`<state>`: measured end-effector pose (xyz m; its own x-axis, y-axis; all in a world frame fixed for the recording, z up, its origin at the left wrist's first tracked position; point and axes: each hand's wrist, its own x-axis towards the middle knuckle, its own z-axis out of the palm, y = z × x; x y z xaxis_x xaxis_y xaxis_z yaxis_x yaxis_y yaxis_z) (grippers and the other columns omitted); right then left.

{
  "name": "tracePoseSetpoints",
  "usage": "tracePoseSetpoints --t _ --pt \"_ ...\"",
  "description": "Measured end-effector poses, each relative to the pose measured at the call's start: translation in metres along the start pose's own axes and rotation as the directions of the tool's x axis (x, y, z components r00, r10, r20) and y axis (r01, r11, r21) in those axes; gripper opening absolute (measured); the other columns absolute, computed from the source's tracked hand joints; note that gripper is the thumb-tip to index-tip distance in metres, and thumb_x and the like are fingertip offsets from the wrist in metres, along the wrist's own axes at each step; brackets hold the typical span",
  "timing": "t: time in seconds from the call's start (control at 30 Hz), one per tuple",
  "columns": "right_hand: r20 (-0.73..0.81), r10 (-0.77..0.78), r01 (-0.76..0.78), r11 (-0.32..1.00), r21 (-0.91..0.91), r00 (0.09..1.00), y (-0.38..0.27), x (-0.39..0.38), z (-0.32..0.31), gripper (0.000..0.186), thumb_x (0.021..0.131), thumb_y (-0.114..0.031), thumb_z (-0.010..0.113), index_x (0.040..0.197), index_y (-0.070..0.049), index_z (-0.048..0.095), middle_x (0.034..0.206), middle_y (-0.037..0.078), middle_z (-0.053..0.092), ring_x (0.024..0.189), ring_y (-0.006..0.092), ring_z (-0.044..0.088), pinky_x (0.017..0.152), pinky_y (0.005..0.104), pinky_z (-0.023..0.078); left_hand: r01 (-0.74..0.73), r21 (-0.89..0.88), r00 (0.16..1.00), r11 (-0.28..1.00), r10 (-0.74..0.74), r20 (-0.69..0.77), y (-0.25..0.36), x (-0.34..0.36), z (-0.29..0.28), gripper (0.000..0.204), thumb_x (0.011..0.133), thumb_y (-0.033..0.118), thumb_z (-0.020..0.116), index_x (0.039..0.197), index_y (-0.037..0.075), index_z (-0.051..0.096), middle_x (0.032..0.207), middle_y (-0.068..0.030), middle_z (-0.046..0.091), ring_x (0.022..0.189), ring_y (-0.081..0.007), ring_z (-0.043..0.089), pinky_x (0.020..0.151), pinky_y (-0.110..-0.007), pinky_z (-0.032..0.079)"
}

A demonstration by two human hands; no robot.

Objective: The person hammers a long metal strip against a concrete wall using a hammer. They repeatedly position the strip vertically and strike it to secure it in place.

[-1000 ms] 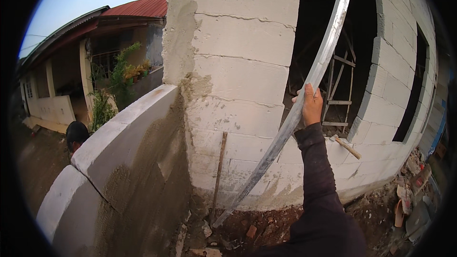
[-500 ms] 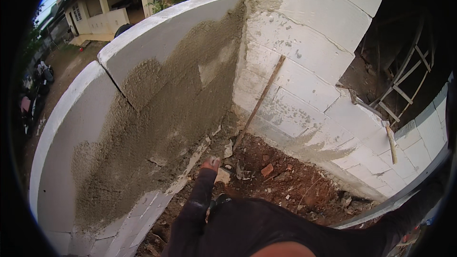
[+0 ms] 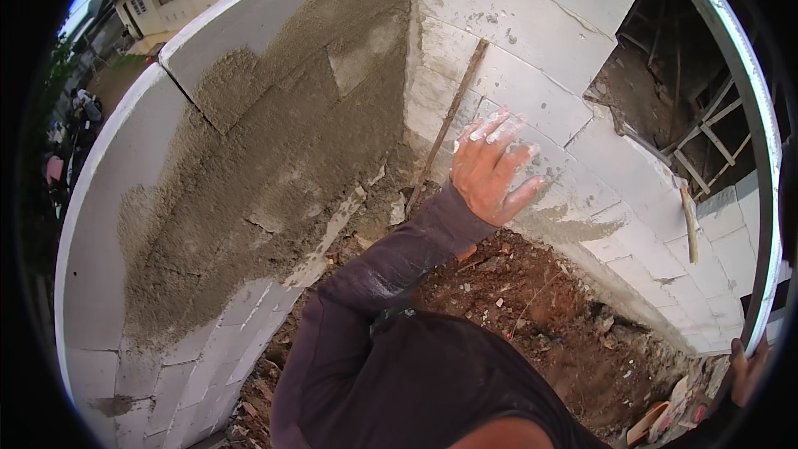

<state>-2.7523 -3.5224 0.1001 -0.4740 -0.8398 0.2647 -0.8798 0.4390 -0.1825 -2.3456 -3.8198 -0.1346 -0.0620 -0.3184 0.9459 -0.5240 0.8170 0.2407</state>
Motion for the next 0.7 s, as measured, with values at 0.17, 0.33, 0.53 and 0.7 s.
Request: tracePoseSetpoints --t 0.17,0.33,0.53,0.7 --pt "0.123 -0.154 0.167 0.981 -0.103 0.98 0.017 -0.015 0.041 0.059 0.062 0.001 0.059 0.12 0.005 0.047 0.102 0.017 0.057 0.095 0.0222 0.053 0.085 0.0314 0.04 -0.219 -0.143 0.972 0.965 0.228 0.049 0.092 0.012 0.026 0.066 0.063 0.038 0.075 0.12 0.022 0.048 0.133 -0.012 0.039 0.124 -0.0375 0.036 0.102 -0.055 0.022" --pt "0.236 -0.291 0.321 0.942 -0.098 0.927 -0.01 -0.012 0.048 0.058 0.056 0.001 0.057 0.113 0.005 0.053 0.097 0.024 0.06 0.09 0.0352 0.059 0.082 0.0359 0.044 -0.16 -0.157 0.912 0.975 0.207 0.355 0.107 -0.007 0.059 0.087 0.055 0.046 0.075 0.131 0.024 0.039 0.14 -0.0128 0.031 0.132 -0.0367 0.021 0.105 -0.057 0.011" --pt "0.397 -0.367 0.439 0.893 -0.104 0.841 -0.041 0.006 0.044 0.054 0.054 -0.003 0.061 0.108 0.004 0.056 0.095 0.023 0.06 0.085 0.0385 0.058 0.075 0.0391 0.045 -0.126 -0.084 0.879 0.988 0.151 0.452 0.088 -0.055 0.096 0.081 0.059 0.041 0.075 0.128 0.013 0.042 0.124 -0.0156 0.046 0.119 -0.0326 0.04 0.1 -0.058 0.023" --pt "0.363 -0.544 0.637 0.738 -0.222 0.757 -0.066 0.044 0.055 0.057 0.051 -0.006 0.068 0.107 0.001 0.058 0.082 0.019 0.061 0.075 0.0357 0.056 0.069 0.0407 0.042 -0.004 -0.01 0.929 1.0 0.007 0.37 0.068 -0.071 0.085 0.06 0.059 0.029 0.076 0.108 0.004 0.052 0.093 -0.0119 0.056 0.084 -0.0274 0.055 0.076 -0.044 0.043"
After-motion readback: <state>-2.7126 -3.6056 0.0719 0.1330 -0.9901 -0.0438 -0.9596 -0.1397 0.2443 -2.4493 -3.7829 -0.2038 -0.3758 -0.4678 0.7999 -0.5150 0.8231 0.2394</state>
